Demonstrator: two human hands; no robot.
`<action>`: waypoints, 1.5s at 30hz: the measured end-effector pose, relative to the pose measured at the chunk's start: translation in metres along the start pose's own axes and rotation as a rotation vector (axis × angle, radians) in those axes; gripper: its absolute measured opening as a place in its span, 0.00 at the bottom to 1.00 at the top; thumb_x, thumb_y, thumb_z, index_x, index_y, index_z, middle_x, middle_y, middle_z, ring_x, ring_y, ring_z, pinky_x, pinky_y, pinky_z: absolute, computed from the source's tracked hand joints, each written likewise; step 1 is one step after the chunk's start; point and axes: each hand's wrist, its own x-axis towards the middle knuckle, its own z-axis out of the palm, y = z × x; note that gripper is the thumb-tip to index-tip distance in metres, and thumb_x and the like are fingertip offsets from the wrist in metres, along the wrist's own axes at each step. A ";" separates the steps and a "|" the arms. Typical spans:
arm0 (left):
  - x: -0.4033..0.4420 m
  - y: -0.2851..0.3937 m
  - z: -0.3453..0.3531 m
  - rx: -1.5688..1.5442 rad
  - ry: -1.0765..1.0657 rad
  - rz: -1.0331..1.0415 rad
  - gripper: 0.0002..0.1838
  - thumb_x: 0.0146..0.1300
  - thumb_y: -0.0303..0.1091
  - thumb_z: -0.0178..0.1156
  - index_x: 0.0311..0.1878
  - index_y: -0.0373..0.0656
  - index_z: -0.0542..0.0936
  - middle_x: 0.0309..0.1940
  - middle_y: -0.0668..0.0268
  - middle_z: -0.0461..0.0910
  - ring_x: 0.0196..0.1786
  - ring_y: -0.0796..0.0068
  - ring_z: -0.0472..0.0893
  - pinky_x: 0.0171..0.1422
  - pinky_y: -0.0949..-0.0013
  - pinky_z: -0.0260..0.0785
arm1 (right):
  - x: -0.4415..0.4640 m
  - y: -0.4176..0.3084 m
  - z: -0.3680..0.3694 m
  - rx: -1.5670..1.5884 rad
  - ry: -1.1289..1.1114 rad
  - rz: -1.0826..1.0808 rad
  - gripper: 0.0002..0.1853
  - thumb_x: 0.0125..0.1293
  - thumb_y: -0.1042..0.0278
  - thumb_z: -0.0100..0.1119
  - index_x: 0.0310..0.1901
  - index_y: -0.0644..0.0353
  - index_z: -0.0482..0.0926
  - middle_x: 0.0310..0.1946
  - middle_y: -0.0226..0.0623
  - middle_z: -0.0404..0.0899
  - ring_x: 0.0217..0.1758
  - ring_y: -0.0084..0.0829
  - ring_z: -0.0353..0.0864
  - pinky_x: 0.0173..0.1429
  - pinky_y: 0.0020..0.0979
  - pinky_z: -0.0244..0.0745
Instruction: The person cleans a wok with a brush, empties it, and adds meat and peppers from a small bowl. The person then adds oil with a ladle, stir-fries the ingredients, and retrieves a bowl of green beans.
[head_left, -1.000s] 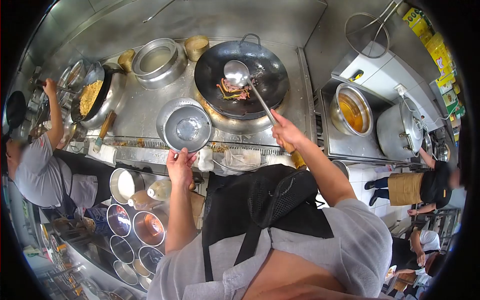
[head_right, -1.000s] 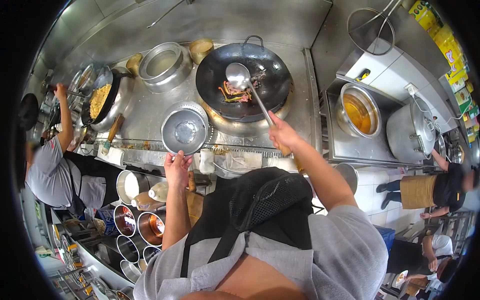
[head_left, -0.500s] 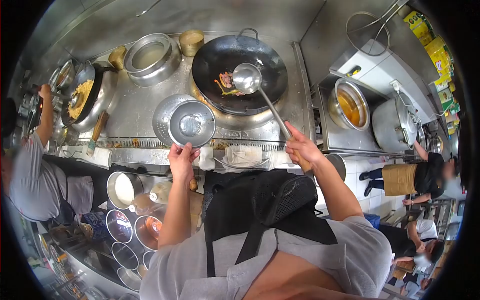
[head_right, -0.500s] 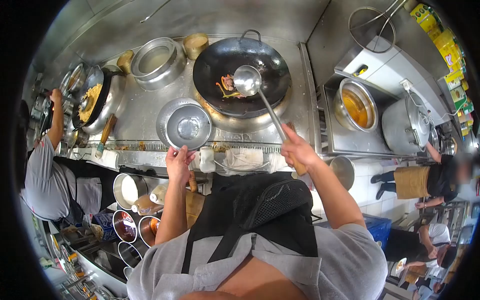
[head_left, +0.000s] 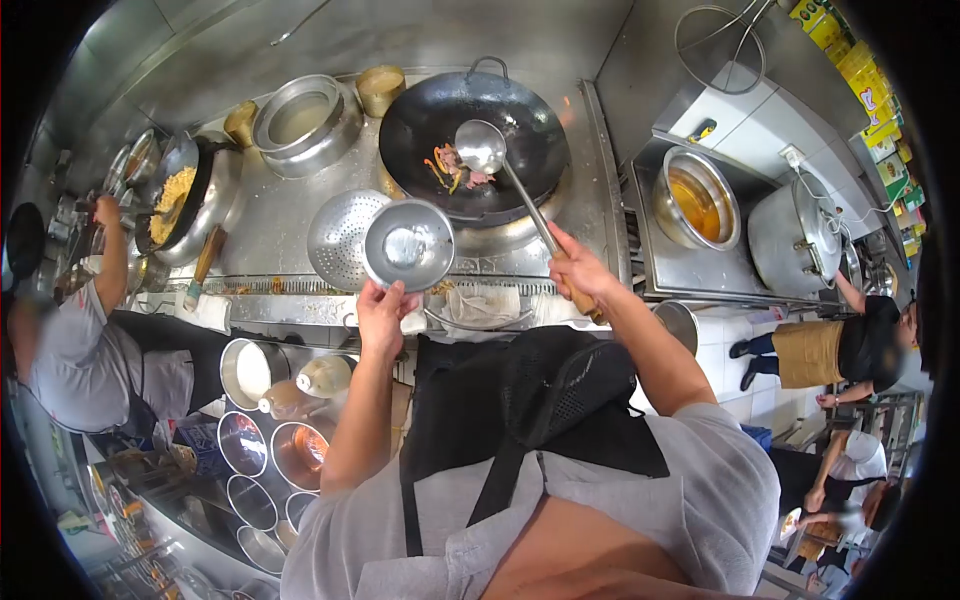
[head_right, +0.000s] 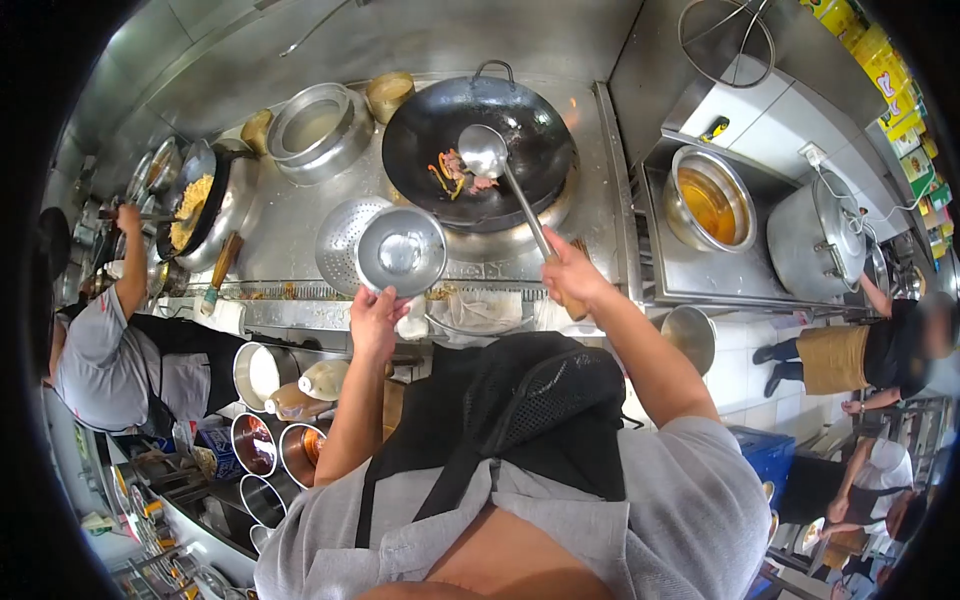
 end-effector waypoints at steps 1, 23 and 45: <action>-0.006 0.003 -0.002 0.007 0.040 -0.009 0.05 0.69 0.26 0.59 0.46 0.41 0.76 0.39 0.65 0.82 0.36 0.73 0.85 0.39 0.71 0.80 | 0.002 -0.001 0.001 -0.025 -0.014 -0.033 0.44 0.67 0.78 0.52 0.80 0.40 0.43 0.23 0.31 0.69 0.18 0.23 0.68 0.22 0.27 0.66; -0.042 -0.008 -0.013 -0.083 0.149 0.073 0.05 0.68 0.26 0.61 0.42 0.42 0.74 0.35 0.65 0.82 0.33 0.73 0.84 0.37 0.72 0.81 | 0.017 -0.004 -0.051 0.094 -0.002 -0.049 0.42 0.71 0.77 0.48 0.80 0.32 0.43 0.24 0.29 0.69 0.17 0.22 0.67 0.21 0.27 0.67; 0.016 -0.030 -0.018 0.053 -0.302 -0.259 0.09 0.67 0.26 0.62 0.50 0.41 0.77 0.41 0.65 0.83 0.37 0.73 0.84 0.40 0.70 0.80 | 0.046 -0.018 0.031 0.170 0.008 0.024 0.44 0.69 0.76 0.51 0.80 0.32 0.43 0.25 0.30 0.69 0.19 0.23 0.68 0.22 0.27 0.66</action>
